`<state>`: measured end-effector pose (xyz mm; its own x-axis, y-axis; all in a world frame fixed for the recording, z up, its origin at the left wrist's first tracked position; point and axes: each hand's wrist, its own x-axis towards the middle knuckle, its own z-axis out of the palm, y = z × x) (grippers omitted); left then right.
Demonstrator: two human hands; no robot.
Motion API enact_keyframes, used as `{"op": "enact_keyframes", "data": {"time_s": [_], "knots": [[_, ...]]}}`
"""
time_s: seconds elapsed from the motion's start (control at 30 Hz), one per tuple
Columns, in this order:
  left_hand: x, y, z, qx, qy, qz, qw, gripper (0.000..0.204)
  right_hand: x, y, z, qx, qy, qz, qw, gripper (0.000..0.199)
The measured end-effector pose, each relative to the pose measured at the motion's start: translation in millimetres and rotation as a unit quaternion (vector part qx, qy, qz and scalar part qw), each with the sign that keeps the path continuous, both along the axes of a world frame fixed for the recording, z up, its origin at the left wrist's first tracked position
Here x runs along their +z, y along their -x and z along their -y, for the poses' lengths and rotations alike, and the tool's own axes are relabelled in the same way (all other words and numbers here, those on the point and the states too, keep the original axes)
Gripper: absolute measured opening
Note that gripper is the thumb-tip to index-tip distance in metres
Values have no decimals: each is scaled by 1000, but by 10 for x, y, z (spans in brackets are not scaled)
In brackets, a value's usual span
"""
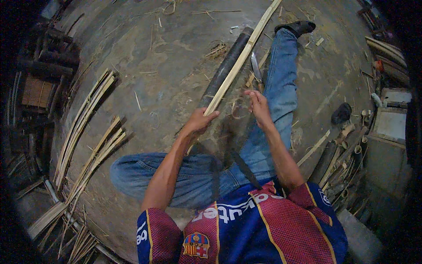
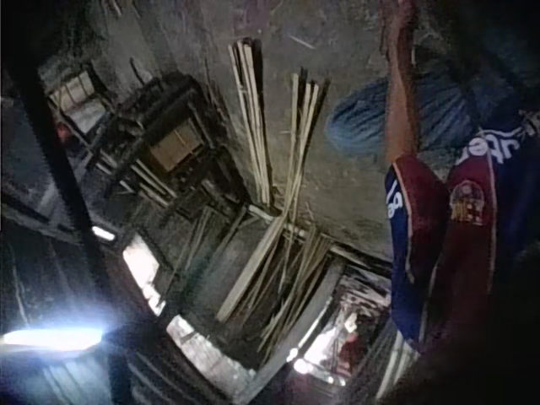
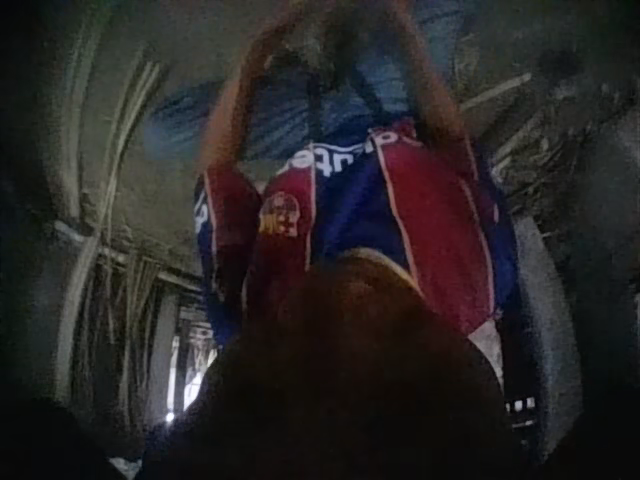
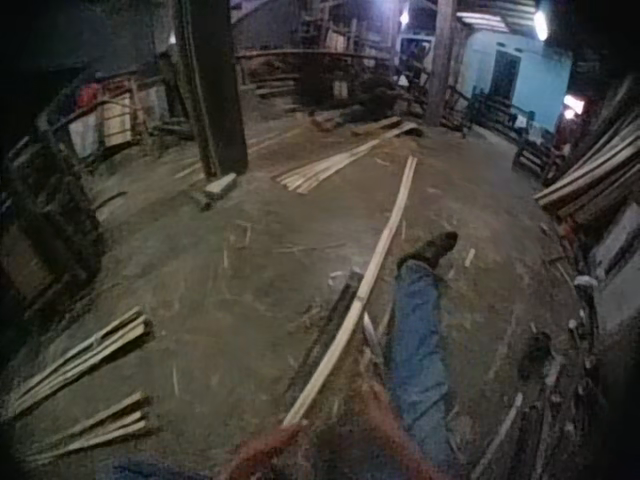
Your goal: The person sits on the floor and uses a curved knife to split long bamboo strips into thinner pieces. They repeatedly position the strips on a cylindrical support, strike the knife with a wooden block, and separate the resulting slats.
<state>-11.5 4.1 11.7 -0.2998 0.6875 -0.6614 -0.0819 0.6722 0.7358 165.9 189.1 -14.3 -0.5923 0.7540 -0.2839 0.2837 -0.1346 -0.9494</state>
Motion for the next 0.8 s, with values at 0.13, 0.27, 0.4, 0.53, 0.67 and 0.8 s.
{"op": "enact_keyframes", "data": {"time_s": [0.13, 0.27, 0.4, 0.53, 0.67, 0.8], "knots": [[72, 5, -37, 20, 41, 64, 997, 42, 232, -14, 110, 30, 237, -68, 969, 27], [221, -51, -44, 6, 64, 50, 997, 45, 309, 21, 256, 68, 307, -107, 943, 27], [310, -83, -38, -4, 55, 18, 998, 47, 444, 155, 396, 27, 333, -115, 935, 29], [395, -67, -56, -34, 34, 75, 996, 50, 415, 190, 375, -19, 266, -81, 960, 30], [-156, -72, 31, -130, -62, 44, 989, 53, 357, 274, 269, -67, 225, -79, 969, 26], [-122, -146, 65, -121, -102, 89, 983, 50, 169, 327, 214, -130, 225, -93, 961, 22]]}}
